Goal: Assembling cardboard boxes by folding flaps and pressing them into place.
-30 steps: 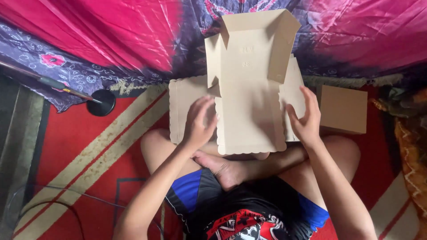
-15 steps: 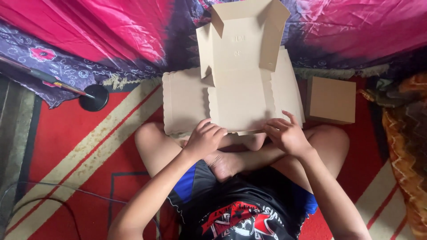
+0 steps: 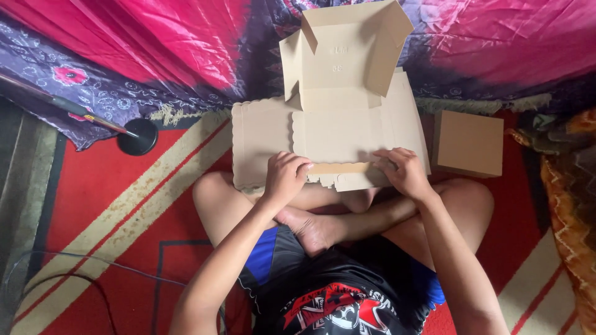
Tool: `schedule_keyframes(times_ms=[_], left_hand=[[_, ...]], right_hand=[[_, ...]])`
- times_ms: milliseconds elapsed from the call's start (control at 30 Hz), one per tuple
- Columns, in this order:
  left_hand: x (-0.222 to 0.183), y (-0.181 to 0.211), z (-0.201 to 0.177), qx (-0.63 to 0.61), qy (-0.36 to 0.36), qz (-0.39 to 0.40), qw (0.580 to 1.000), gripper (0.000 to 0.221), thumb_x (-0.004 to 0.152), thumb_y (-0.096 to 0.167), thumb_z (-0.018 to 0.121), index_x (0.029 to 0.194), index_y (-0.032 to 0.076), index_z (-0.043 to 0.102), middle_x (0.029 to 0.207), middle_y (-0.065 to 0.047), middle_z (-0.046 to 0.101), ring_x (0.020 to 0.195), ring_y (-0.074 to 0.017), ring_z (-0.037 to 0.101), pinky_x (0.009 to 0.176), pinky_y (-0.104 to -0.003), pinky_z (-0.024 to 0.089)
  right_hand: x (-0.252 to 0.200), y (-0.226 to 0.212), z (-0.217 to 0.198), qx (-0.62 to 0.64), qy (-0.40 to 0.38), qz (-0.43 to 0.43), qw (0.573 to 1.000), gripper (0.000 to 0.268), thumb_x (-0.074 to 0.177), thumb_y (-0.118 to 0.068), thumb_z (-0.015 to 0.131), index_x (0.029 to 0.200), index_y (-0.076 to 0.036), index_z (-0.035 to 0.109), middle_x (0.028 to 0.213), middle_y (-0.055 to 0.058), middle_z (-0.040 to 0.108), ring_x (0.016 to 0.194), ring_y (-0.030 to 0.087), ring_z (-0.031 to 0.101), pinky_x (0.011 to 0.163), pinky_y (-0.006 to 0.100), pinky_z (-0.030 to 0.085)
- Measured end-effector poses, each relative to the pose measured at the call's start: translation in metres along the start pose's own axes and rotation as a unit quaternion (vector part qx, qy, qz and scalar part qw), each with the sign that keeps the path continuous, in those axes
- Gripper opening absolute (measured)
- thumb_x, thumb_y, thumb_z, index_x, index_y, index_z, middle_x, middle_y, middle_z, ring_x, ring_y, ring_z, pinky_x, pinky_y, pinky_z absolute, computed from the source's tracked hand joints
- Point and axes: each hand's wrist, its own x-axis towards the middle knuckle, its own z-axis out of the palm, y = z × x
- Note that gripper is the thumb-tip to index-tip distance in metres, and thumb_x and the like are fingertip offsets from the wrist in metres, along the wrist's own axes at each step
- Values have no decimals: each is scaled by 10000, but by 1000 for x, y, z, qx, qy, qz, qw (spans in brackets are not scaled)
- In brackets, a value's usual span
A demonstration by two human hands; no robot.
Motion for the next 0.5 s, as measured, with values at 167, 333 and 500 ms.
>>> schedule_keyframes(times_ms=[167,333,500], left_hand=[[-2,7,-5,39,10,-4,999,159,932,275,716,1062,184,725,936,-34,662,962,-286,652,894,-462,482],[-4,23,8,122,21,185,975,236,959,112,625,1183,163,676,1180,-67,631,1215,-287,590,1062,-538,419],[-6,39,29,139,52,227,962,289,980,151,592,1254,91,661,1289,-127,652,1243,-301,621,1093,-491,456]], right_hand=[[-2,-6,-6,-9,15,15,1000,353,852,-179,826,1195,-152,749,982,24,739,959,286,711,950,466,524],[-2,-59,3,-190,112,-126,967,450,863,-81,742,1309,-118,685,1186,110,628,1126,344,639,897,458,494],[-5,-95,26,-214,94,-246,941,326,828,-105,657,1149,-98,716,1206,110,662,1069,273,659,924,439,445]])
